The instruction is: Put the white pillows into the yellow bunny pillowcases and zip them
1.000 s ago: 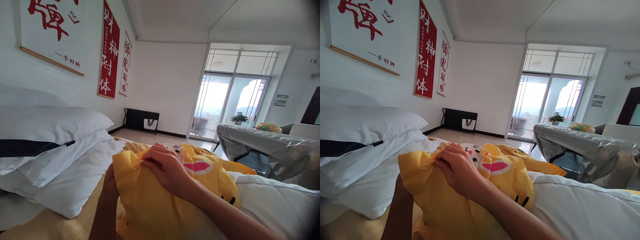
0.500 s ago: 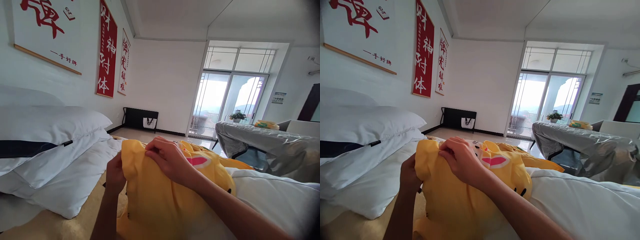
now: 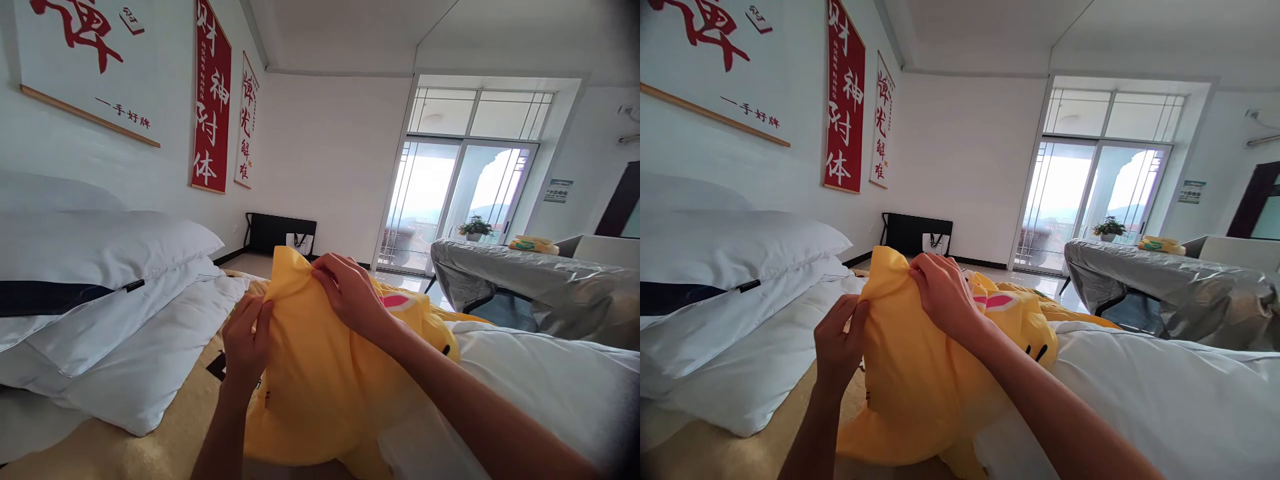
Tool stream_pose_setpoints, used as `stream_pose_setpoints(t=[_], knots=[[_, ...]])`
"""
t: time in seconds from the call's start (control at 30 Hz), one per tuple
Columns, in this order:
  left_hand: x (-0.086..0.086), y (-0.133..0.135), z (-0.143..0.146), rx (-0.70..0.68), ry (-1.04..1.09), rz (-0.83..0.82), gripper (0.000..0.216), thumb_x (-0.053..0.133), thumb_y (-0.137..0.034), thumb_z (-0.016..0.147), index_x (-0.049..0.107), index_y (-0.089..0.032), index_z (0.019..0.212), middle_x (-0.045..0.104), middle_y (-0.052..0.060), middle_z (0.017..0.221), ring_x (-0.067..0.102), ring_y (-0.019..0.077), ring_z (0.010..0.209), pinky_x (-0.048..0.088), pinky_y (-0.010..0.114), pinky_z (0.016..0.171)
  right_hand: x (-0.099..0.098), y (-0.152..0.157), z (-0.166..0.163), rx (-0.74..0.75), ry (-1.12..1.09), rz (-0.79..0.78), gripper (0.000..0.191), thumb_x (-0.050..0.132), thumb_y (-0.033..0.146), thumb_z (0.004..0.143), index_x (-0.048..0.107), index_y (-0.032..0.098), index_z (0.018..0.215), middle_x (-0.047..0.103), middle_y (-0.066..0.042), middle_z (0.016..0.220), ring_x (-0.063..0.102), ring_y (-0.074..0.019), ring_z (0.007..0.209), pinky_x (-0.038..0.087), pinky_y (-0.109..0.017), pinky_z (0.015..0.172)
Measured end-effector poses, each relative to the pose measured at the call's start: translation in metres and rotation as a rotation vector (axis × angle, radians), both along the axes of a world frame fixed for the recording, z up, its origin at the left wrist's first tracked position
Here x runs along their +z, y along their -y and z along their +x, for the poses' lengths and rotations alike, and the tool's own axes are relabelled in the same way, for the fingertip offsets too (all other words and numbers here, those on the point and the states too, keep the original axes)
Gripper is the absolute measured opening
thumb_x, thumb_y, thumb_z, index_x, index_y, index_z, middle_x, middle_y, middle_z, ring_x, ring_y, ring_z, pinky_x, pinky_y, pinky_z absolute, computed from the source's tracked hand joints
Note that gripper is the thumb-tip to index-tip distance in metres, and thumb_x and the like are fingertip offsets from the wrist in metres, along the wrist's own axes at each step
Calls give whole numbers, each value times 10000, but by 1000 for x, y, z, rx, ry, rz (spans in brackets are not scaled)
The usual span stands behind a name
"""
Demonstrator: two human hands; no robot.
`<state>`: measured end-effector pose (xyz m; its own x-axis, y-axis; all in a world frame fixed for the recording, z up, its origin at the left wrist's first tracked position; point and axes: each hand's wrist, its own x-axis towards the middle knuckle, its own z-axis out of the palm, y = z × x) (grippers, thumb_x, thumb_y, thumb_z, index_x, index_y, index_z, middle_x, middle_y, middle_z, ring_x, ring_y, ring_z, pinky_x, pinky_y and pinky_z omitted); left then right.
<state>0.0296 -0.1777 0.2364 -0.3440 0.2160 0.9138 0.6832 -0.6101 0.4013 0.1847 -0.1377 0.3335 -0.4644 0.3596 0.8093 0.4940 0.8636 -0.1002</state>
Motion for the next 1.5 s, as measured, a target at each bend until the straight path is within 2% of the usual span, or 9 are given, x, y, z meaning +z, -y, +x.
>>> stream_pose_setpoints(t=[0.07,0.13,0.23,0.33,0.53,0.73,1.03,1.3,1.5], knots=[[-1,0,3,101,38,83,148,529,-199,871,612,-176,751,556,10,705,512,122,667,399,227,637,3,-1,1,-6,21,12,135,457,182,895,532,213,787,611,3,742,503,-146,709,358,-266,690],[-2,2,4,67,142,31,167,562,-246,857,627,-174,722,511,-12,606,462,109,570,372,227,562,5,-1,2,-5,28,16,132,463,181,892,529,214,784,606,3,733,507,-146,706,358,-263,683],[-2,7,3,-343,368,-166,319,496,-419,881,630,-166,739,453,-27,504,408,105,460,327,233,454,5,-1,3,5,19,27,132,456,182,895,528,215,789,596,4,726,505,-142,696,361,-261,683],[1,12,-3,-702,435,-328,344,465,-456,875,618,-164,972,524,-20,530,461,124,439,354,238,422,4,-2,3,9,-6,36,139,448,173,892,524,215,783,589,3,726,502,-139,686,362,-260,680],[5,9,4,-445,52,-524,155,542,-189,737,587,-199,885,591,17,863,564,162,799,454,231,602,3,-4,1,32,-36,44,140,439,168,889,515,211,779,594,-6,747,515,-142,714,368,-257,679],[-2,-6,18,-96,-28,-448,133,447,-99,725,507,-207,777,560,20,798,527,177,735,401,260,607,3,-3,2,28,-31,40,138,429,173,894,519,212,797,607,-13,775,525,-147,741,374,-266,695],[-7,-15,8,-428,-42,-440,129,433,-123,767,542,-188,788,562,9,757,511,167,713,386,253,622,4,-6,4,26,-39,51,138,433,169,899,524,211,805,607,-11,786,519,-146,735,369,-264,689],[-3,-12,-3,-858,382,-374,234,579,-403,843,556,-172,815,518,-28,692,452,100,622,375,210,578,5,-25,16,-33,30,187,158,408,209,930,528,211,828,611,-25,808,518,-163,761,367,-294,748],[-3,-6,7,-888,571,-436,254,686,-356,749,609,-169,903,621,-15,733,528,103,566,415,217,529,-2,2,15,-176,-19,333,169,406,201,922,562,204,859,609,-73,833,509,-208,788,367,-347,732]])
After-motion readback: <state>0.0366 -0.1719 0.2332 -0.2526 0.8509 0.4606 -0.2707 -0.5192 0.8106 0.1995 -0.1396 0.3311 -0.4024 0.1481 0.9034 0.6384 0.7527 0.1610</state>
